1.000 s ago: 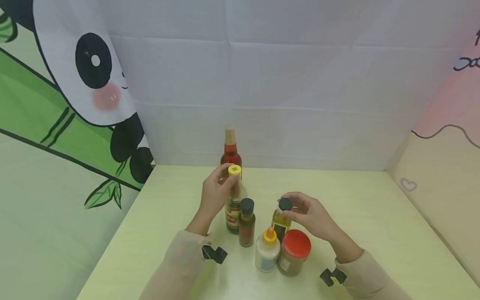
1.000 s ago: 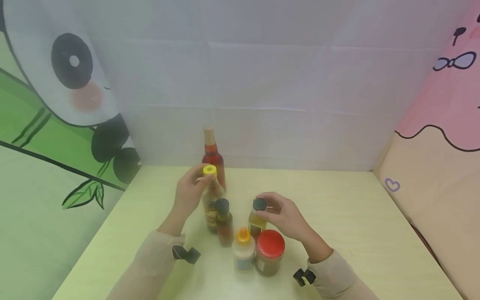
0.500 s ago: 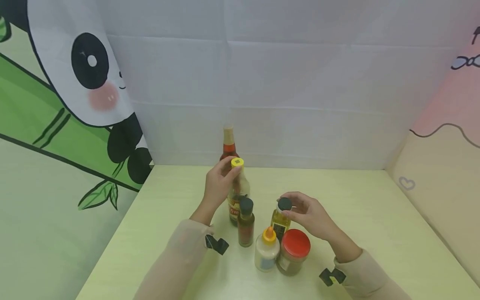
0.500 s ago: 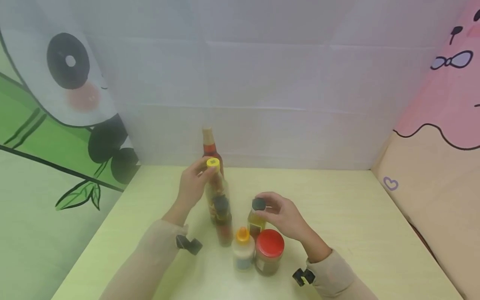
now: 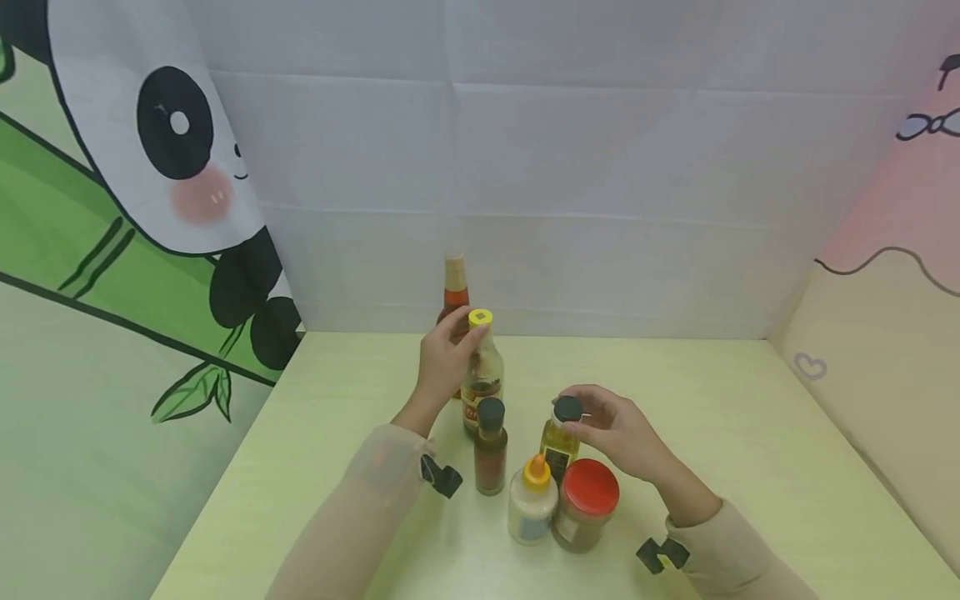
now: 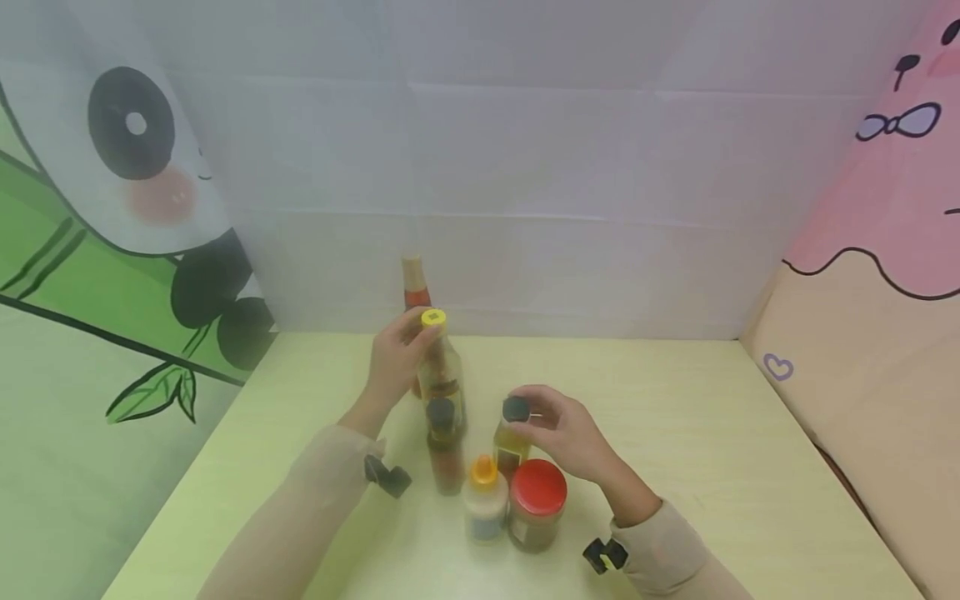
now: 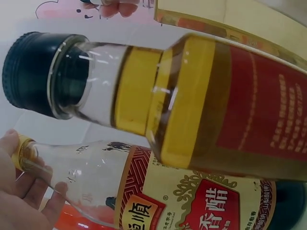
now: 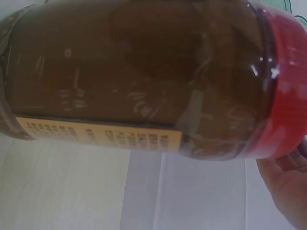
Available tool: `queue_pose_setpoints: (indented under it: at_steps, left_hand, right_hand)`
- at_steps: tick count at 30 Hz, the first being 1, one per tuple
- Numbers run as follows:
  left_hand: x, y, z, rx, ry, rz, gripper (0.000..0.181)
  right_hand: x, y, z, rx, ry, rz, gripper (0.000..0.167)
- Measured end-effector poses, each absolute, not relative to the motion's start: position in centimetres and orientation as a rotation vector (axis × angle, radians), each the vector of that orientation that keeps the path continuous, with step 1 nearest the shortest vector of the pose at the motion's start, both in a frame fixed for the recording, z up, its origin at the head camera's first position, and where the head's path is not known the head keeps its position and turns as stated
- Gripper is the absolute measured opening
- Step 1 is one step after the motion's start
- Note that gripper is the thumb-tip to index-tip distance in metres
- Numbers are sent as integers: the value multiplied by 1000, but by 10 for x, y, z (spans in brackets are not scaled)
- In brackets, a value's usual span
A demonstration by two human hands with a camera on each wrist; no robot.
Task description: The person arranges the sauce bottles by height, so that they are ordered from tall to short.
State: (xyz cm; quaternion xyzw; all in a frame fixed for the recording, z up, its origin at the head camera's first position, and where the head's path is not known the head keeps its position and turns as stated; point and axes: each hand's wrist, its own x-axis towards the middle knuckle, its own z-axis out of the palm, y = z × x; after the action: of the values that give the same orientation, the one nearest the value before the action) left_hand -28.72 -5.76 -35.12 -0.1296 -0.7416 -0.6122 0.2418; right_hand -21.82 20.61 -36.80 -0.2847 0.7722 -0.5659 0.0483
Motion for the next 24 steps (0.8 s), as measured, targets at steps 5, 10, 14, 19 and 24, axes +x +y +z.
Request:
queue_pose_setpoints:
  at_steps: [5, 10, 14, 19, 24]
  left_hand:
    - [-292, -55, -350, -383, -2037, -1681, 38]
    - [-289, -51, -339, -367, -2070, -1670, 35]
    - [-298, -50, -343, -362, -2067, -1663, 35]
    - [-309, -47, -345, -369, -2064, -1631, 34]
    - [-315, -44, -343, -389, -2071, -1633, 36]
  right_hand:
    - [-217, 206, -367, -860, 2360, -1724, 37]
    - [-217, 205, -367, -865, 2367, -1719, 37]
    - [-216, 206, -367, -861, 2373, -1714, 37]
    - [-216, 207, -367, -856, 2378, -1714, 37]
    - [-216, 206, -367, -858, 2370, -1718, 37]
